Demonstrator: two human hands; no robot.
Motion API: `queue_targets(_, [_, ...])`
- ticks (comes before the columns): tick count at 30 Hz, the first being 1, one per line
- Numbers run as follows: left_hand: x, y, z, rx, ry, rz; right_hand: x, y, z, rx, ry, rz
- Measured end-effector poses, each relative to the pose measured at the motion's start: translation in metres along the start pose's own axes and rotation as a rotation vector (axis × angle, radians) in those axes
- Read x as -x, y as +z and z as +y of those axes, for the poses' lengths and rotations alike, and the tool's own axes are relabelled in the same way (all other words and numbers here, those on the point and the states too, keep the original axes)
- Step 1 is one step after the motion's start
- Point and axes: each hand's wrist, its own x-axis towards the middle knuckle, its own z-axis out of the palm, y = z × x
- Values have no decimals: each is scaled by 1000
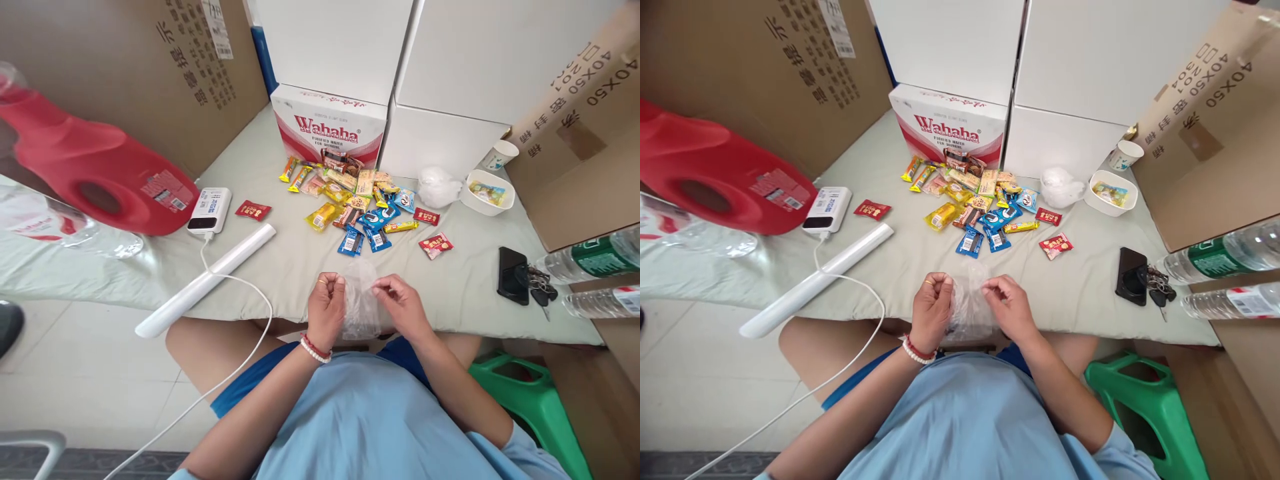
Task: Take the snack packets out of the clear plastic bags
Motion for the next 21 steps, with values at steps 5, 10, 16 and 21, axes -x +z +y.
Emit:
queue_targets(5, [-18, -22, 11, -199, 93, 0, -13, -38, -15, -382, 185, -29])
queue_targets(10, [-26, -30, 23, -407, 202, -99, -11, -75, -23, -612, 372, -170])
queue_targets(16, [-27, -36, 32, -687, 378, -338, -21, -93, -14, -630, 391, -97])
queue_targets(21, [-25, -34, 30, -520, 104, -256, -24, -76, 1, -417, 197, 61])
